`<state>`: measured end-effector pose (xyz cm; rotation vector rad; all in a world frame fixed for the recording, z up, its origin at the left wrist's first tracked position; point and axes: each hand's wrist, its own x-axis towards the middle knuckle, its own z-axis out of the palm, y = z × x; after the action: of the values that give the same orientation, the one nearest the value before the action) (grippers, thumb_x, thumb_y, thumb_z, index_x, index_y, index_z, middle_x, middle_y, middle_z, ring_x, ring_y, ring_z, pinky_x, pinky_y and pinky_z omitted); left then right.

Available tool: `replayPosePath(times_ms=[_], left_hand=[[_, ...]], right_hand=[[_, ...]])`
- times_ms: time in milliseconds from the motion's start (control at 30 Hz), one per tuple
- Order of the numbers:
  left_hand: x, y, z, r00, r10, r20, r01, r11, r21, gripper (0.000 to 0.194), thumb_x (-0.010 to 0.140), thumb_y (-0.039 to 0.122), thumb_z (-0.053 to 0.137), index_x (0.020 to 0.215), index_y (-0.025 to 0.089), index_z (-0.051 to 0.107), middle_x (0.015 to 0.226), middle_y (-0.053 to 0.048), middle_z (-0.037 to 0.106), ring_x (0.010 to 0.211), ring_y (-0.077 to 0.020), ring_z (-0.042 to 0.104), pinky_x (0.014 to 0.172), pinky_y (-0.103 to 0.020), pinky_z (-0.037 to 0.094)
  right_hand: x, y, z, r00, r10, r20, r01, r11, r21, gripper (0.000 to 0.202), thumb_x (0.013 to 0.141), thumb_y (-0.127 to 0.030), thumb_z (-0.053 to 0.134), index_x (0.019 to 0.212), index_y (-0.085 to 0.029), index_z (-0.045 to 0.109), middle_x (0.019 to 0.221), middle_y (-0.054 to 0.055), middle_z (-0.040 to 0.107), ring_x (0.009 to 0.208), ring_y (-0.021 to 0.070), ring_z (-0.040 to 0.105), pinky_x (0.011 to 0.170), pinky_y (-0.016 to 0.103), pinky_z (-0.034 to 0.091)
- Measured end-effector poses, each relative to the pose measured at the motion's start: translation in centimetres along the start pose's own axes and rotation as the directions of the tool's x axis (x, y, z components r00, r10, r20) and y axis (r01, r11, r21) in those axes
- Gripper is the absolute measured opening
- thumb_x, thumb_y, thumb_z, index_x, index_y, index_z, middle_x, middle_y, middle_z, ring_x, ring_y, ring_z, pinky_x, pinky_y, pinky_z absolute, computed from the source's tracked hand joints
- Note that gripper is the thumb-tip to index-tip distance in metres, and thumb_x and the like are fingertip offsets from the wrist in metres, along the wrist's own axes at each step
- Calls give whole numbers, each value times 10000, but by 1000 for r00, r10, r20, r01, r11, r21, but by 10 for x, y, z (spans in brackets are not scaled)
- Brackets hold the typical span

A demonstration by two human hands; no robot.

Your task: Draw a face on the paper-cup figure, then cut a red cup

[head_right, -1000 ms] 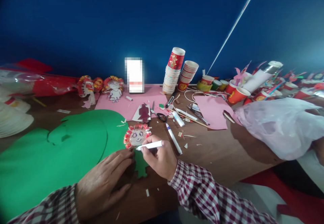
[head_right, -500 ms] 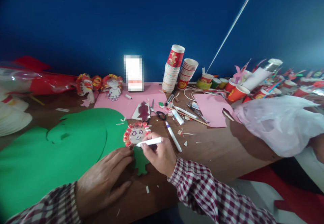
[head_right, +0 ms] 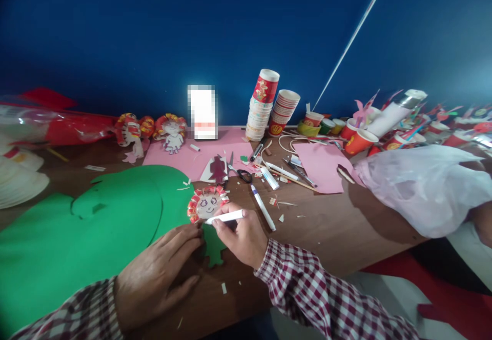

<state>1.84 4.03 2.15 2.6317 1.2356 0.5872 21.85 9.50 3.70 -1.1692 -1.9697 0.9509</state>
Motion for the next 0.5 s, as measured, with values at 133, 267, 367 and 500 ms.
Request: replayPosePath(times_ms=[133,267,367,500], left_hand=[[0,0,-1,1000,12,-13,-12,1000,7,391,769,252,529,1136,125,479,1207,-153,506,1142,-295,458,953,-471,434],[1,-1,-2,1000,22,-1,-22,1000,17,389,771,261,533,1134,131,486,1206,-148,511,1141,-290,464,952,-460,440],[1,-2,-3,1000,24,8,-24,999,21,392,770,260,536,1135,126,484,1204,-151,510,1144,-293,461,954,-462,439],[1,-3,-3,999,48,27,-49,998,37,401,784,273,533,1151,125,470,1214,-153,502,1145,-292,461,950,-460,445]], right_hand=[[0,0,0,1000,3,6,-3,1000,-4,105,878,-253,513,884,-179,588,690,-4,615,590,112,552,545,210,416],[-1,0,0,1000,6,7,-6,1000,0,107,880,-253,511,888,-178,588,698,2,623,597,115,558,543,211,418],[-1,0,0,1000,11,9,-11,1000,4,101,877,-254,516,888,-179,584,704,2,627,604,116,562,547,210,420],[0,0,0,1000,8,5,-8,1000,15,98,878,-250,516,887,-180,583,705,0,630,605,113,567,555,208,424]])
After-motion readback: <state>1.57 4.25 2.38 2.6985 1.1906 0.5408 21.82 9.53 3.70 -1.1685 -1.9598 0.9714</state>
